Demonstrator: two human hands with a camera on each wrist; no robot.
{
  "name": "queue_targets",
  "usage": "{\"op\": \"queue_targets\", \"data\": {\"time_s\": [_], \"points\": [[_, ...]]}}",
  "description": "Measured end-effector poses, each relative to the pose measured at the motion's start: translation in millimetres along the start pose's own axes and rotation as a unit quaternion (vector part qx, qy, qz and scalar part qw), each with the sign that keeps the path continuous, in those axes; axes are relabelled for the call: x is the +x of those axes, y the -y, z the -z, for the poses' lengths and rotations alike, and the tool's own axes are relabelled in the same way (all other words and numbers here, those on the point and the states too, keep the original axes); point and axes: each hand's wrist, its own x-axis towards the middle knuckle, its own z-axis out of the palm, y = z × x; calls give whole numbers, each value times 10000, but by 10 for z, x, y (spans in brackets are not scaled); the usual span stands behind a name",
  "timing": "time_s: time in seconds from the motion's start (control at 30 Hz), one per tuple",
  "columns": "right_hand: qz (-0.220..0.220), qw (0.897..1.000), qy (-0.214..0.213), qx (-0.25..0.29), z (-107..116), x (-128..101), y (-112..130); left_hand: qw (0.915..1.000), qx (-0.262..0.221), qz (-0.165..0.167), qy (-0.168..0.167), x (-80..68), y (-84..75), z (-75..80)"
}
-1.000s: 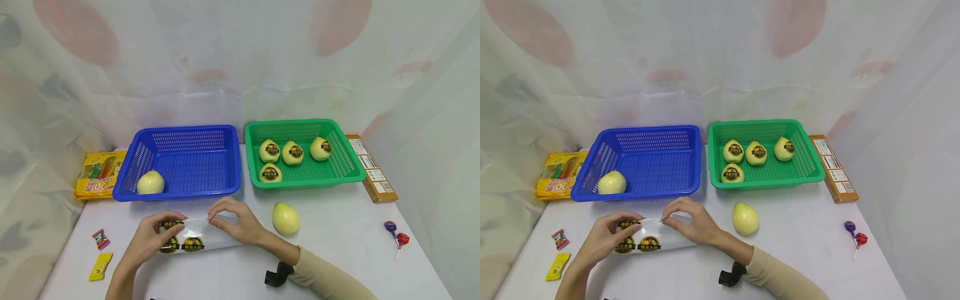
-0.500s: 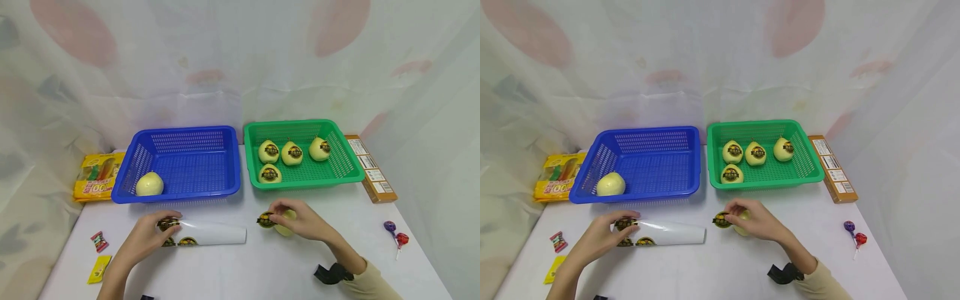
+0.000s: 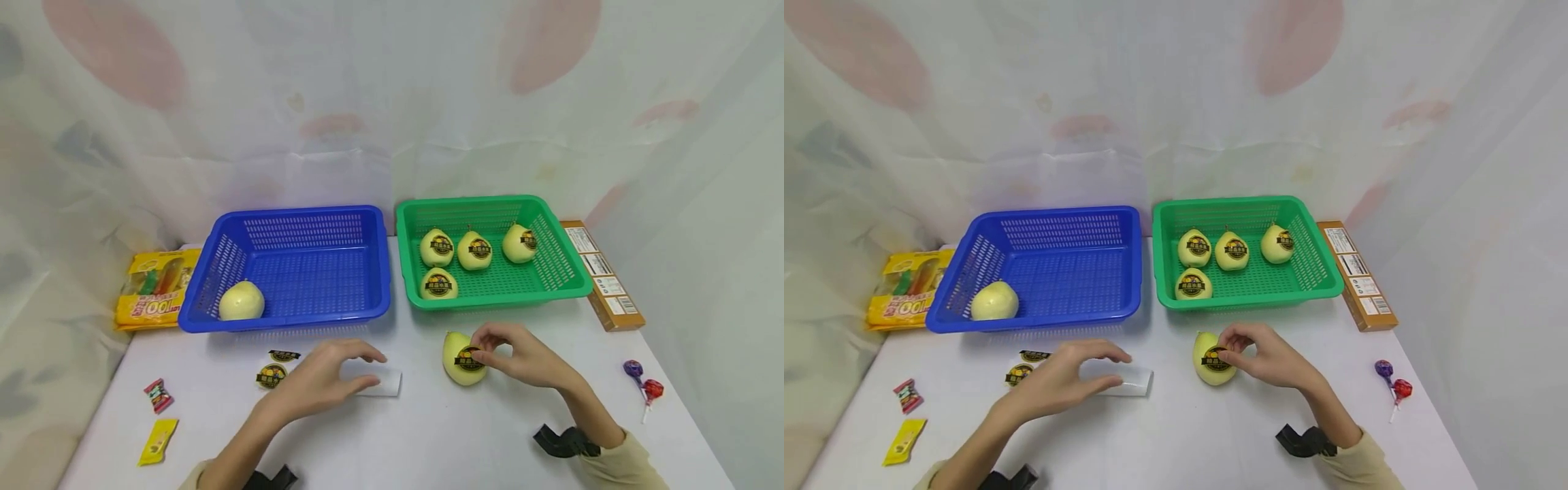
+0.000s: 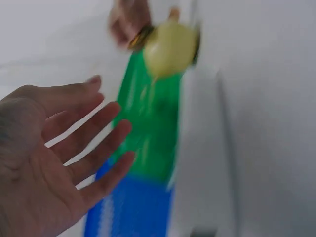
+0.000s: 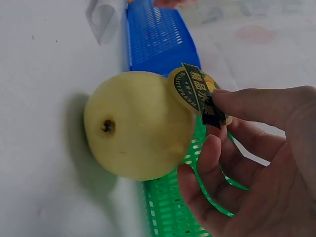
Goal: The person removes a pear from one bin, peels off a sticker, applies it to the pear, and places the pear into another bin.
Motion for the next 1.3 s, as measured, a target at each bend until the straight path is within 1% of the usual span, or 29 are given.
{"op": "queue_targets", "data": {"time_s": [0.1,0.2,0.23,0.3,0.4,0.5,0.63,0.77,0.9,1.0,1.13,1.3], "points": [[-38,10000,36,29,-35,15,-47,9980,-425,-275,370,267,-55,-256],[-25,9999,94,87,-62,30,-78,9950,-638,-464,612,507,-97,-520],[-8,9999,121,116,-70,38,-82,9944,-639,-534,646,570,-103,-600],[31,9997,175,177,-83,53,-84,9944,-622,-554,643,661,-118,-720],[38,9991,266,331,-105,79,-80,9957,-598,-536,463,732,-123,-821],[3,9970,426,648,-126,106,-74,9958,-724,-508,228,768,-113,-869],[-10,9926,637,1035,-139,136,-70,9943,-885,-585,109,802,-88,-903],[6,9890,760,1266,-132,144,-79,9924,-1034,-639,163,813,-55,-903],[-30,9835,906,1563,-117,127,-104,9908,-1145,-658,286,820,-29,-894],[-90,9798,852,1808,-104,100,-124,9896,-1199,-676,404,823,-17,-889],[-125,9798,805,1828,-102,82,-129,9892,-1159,-709,550,823,-2,-885],[-266,9818,1056,1559,-113,98,-105,9906,-1009,-665,635,824,12,-883]]}}
